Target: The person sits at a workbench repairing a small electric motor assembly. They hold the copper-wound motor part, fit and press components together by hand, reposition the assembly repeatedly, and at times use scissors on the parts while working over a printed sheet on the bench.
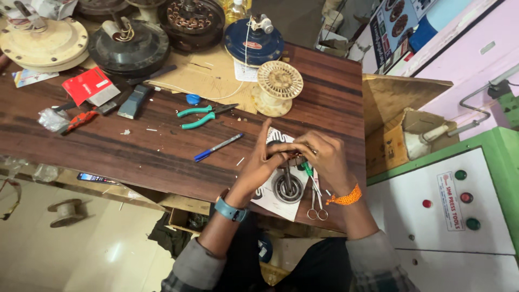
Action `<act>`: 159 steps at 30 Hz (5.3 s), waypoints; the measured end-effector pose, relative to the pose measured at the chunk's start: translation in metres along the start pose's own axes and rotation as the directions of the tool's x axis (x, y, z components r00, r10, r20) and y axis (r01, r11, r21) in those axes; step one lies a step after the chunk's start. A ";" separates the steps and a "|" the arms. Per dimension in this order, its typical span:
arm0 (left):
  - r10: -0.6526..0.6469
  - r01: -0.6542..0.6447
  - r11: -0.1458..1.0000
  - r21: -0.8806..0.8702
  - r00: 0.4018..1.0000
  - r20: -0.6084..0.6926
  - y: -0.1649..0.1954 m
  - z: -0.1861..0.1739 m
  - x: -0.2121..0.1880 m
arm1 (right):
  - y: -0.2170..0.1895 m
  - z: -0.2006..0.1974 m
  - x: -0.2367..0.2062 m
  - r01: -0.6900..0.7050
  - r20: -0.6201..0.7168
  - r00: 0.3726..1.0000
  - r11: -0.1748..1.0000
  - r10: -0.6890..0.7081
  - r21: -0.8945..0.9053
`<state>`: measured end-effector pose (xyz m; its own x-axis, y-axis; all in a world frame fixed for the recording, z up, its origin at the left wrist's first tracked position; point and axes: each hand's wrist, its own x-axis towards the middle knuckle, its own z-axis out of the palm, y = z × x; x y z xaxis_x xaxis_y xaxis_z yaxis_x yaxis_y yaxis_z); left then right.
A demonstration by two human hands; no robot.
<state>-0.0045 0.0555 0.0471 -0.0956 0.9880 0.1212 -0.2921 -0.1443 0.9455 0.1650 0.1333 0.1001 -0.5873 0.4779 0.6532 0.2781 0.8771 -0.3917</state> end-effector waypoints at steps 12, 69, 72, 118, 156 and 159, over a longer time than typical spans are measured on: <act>0.221 -0.240 0.957 0.163 0.967 0.128 -0.011 -0.017 -0.003 | -0.054 0.037 -0.055 -0.485 -0.137 0.847 0.853 0.513 0.194; 0.179 -0.177 0.980 0.086 0.984 -0.016 -0.027 0.011 -0.002 | -0.014 0.007 -0.056 -0.291 -0.141 0.941 0.948 0.307 0.127; 0.192 -0.201 0.967 0.155 0.979 0.075 -0.030 0.007 0.001 | -0.016 0.027 -0.085 -0.416 -0.153 0.882 0.890 0.445 0.188; 0.627 -0.171 0.430 0.886 0.763 -0.157 -0.022 0.076 -0.001 | 0.019 -0.027 -0.059 -0.298 -0.149 0.937 0.946 0.316 0.131; -0.021 -0.048 0.987 0.153 0.906 0.423 -0.006 -0.010 0.046 | 0.011 0.012 -0.040 -0.571 0.006 0.797 0.751 0.603 0.331; -0.006 -0.085 0.982 0.167 0.877 0.480 -0.001 -0.017 0.049 | 0.005 0.016 -0.054 -0.527 -0.022 0.812 0.750 0.583 0.400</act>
<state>-0.0254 0.1033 0.0468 0.3742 0.8941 0.2459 -0.1198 -0.2164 0.9689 0.1858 0.1115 0.0522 -0.2985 0.9004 0.3165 0.2145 0.3864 -0.8971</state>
